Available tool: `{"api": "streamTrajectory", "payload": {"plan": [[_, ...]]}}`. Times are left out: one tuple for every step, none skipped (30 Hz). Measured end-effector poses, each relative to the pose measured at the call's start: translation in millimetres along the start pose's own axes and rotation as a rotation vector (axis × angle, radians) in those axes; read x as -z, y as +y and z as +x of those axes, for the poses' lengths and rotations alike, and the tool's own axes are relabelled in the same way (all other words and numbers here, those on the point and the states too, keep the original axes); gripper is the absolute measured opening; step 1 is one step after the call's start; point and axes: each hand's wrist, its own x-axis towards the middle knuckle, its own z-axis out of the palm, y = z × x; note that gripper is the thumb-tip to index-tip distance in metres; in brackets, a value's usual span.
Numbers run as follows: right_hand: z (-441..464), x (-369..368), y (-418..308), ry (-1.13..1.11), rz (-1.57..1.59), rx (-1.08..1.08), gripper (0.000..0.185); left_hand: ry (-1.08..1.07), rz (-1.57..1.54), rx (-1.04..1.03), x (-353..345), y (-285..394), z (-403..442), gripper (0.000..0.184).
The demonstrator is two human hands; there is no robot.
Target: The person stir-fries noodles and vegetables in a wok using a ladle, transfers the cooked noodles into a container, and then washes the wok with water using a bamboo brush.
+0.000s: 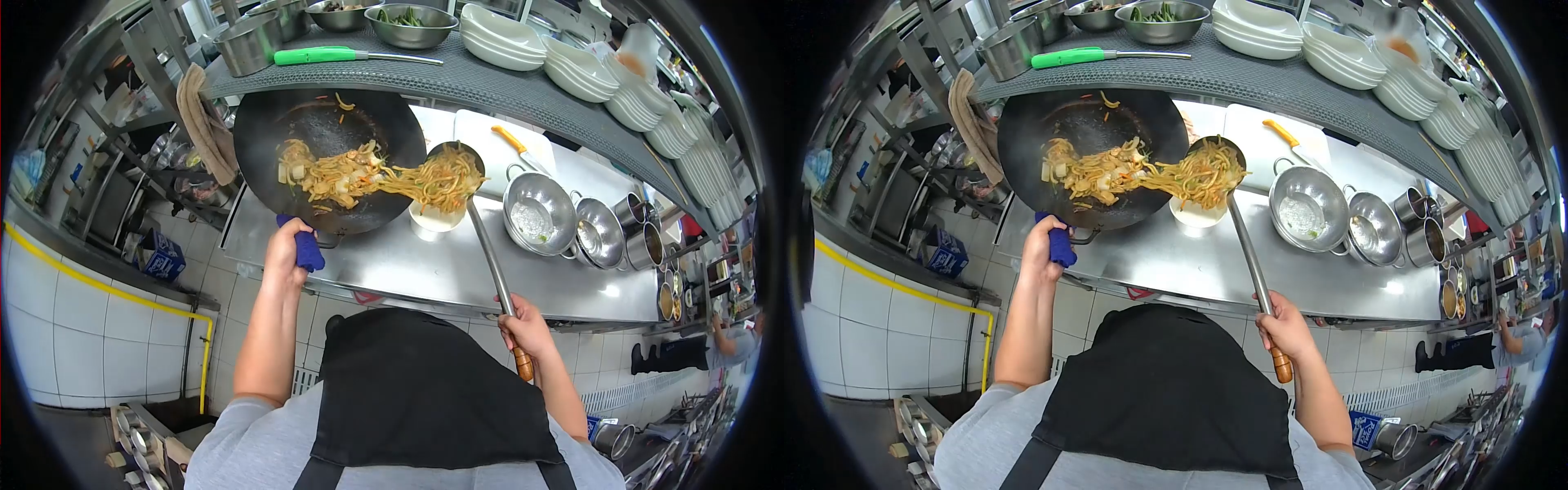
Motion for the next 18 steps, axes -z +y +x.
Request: {"api": "streamTrajectory", "payload": {"plan": [[1.3, 0.6, 5.2, 0.012, -0.050, 0.025, 0.035, 0.000, 0.000, -0.004, 0.3, -1.1, 0.0, 0.010], [1.8, 0.6, 7.8, 0.009, -0.050, 0.029, 0.035, 0.003, 0.012, 0.000, 0.6, -2.2, 0.3, 0.010], [2.3, -0.1, 9.5, 0.025, -0.083, 0.034, 0.035, 0.005, 0.025, 0.004, 0.3, -2.6, -0.1, 0.010], [2.7, -1.5, 10.8, 0.041, -0.115, 0.037, 0.035, 0.005, 0.024, 0.000, -0.9, -2.9, -1.3, 0.010], [3.2, -3.7, 12.2, 0.054, -0.127, 0.045, 0.035, 0.011, 0.018, -0.023, -2.9, -3.7, -2.8, 0.010], [3.9, -4.9, 14.4, 0.053, -0.126, 0.047, 0.035, 0.015, 0.013, -0.045, -4.6, -4.4, -4.2, 0.010], [4.9, -5.8, 16.7, 0.087, -0.190, 0.052, 0.036, 0.015, 0.013, -0.047, -5.6, -4.5, -5.6, 0.010], [5.6, -5.8, 18.0, 0.120, -0.254, 0.058, 0.037, 0.030, 0.014, -0.056, -7.0, -4.2, -6.9, 0.011], [5.5, -5.1, 18.4, 0.119, -0.254, 0.063, 0.037, 0.043, 0.013, -0.067, -8.9, -3.8, -8.3, 0.011], [5.1, -4.7, 19.1, 0.157, -0.329, 0.063, 0.041, 0.043, 0.012, -0.069, -10.9, -3.1, -10.2, 0.011], [4.3, -4.5, 20.2, 0.195, -0.402, 0.062, 0.045, 0.052, 0.020, -0.087, -12.9, -1.9, -12.8, 0.011], [6.0, -2.3, 26.2, 0.194, -0.402, 0.063, 0.045, 0.061, 0.029, -0.104, -14.1, -1.4, -14.4, 0.011], [10.1, 1.4, 35.8, 0.243, -0.541, 0.177, 0.047, 0.061, 0.029, -0.105, -14.2, -1.6, -14.2, 0.011], [11.9, 3.4, 41.4, 0.291, -0.679, 0.293, 0.050, 0.064, 0.024, -0.115, -13.9, -1.6, -13.6, 0.012], [10.4, 3.5, 41.2, 0.290, -0.678, 0.295, 0.050, 0.066, 0.018, -0.126, -13.8, -1.5, -13.5, 0.012], [8.2, 3.0, 39.1, 0.323, -0.735, 0.315, 0.051, 0.066, 0.018, -0.129, -14.3, -0.3, -14.5, 0.012], [5.4, 2.4, 36.5, 0.355, -0.792, 0.335, 0.052, 0.055, 0.011, -0.115, -14.8, 1.1, -16.2, 0.011], [2.2, 1.7, 32.2, 0.355, -0.791, 0.335, 0.052, 0.045, 0.005, -0.099, -14.8, 1.7, -17.5, 0.010]]}}
